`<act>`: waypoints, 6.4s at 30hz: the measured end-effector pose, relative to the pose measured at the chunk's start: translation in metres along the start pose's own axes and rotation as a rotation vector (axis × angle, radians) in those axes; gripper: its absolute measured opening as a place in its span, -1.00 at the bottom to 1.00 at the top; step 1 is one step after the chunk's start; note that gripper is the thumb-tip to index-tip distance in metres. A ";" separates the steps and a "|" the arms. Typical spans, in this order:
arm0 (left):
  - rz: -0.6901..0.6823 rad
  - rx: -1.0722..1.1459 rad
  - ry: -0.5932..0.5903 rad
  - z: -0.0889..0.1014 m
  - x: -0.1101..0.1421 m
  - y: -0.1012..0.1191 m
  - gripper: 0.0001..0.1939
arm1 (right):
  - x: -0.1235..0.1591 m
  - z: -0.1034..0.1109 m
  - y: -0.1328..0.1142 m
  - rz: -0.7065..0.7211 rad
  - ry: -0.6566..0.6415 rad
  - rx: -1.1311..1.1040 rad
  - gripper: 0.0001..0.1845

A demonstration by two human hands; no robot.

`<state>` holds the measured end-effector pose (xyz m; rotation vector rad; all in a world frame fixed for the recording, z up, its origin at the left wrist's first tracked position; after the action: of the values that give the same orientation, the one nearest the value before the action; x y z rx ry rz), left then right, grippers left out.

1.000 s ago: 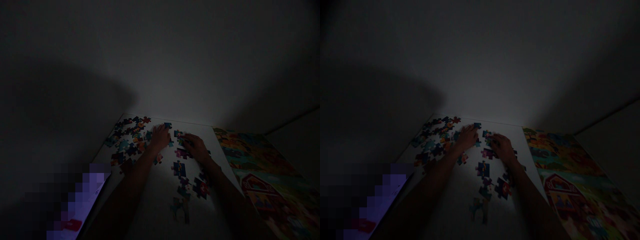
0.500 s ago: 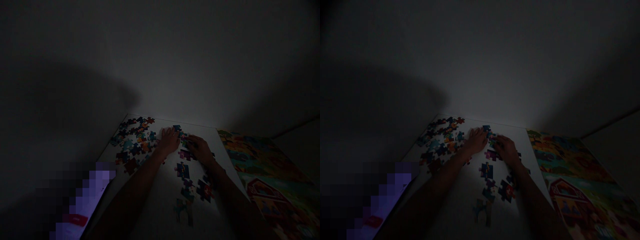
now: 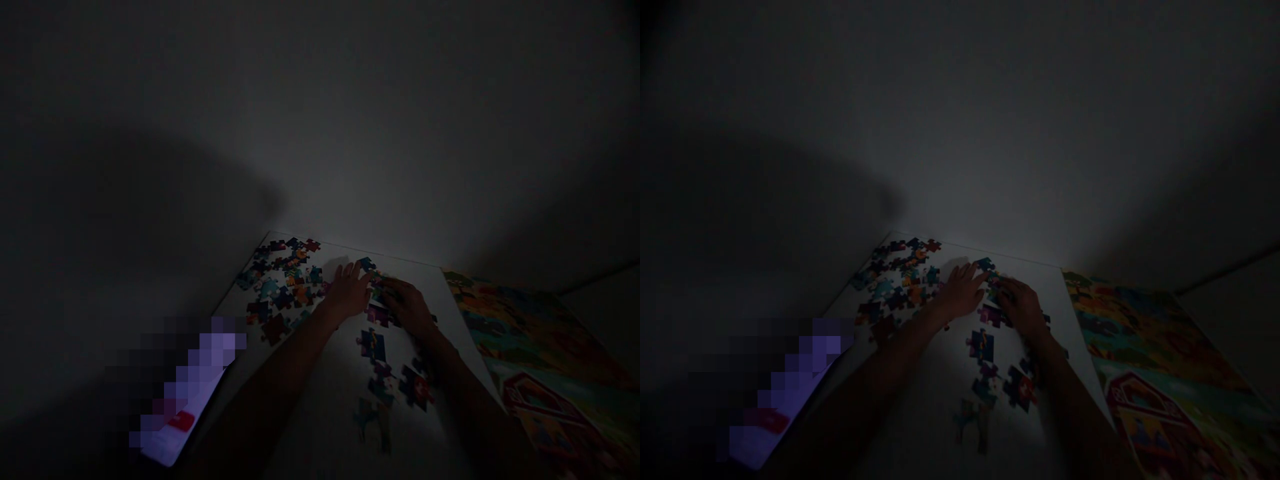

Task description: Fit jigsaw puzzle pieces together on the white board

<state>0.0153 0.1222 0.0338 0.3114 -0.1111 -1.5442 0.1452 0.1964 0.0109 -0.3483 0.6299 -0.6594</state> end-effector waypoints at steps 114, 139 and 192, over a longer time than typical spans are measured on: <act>0.253 -0.017 0.514 0.005 0.079 -0.031 -0.62 | -0.141 -0.124 -0.075 0.215 -0.491 0.051 -0.66; 0.380 -0.012 0.447 0.017 0.081 -0.039 -0.60 | -0.042 -0.045 -0.061 0.186 -0.257 0.218 -0.66; 0.289 -0.087 0.511 0.000 0.077 -0.036 -0.40 | -0.132 -0.166 -0.157 0.249 -0.391 -0.088 -0.60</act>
<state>-0.0170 0.0455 0.0147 0.5838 0.3001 -1.1425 -0.1144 0.1500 0.0181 -0.4584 0.3204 -0.3116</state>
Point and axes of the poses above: each hand's wrist, its own x-axis away from the middle knuckle, its own z-axis out of the back of the hand, y = z × x, the point moved 8 cm from there along -x, towards the middle knuckle, and after that the axes turned 3 degrees about y, right-handed, at the moved point
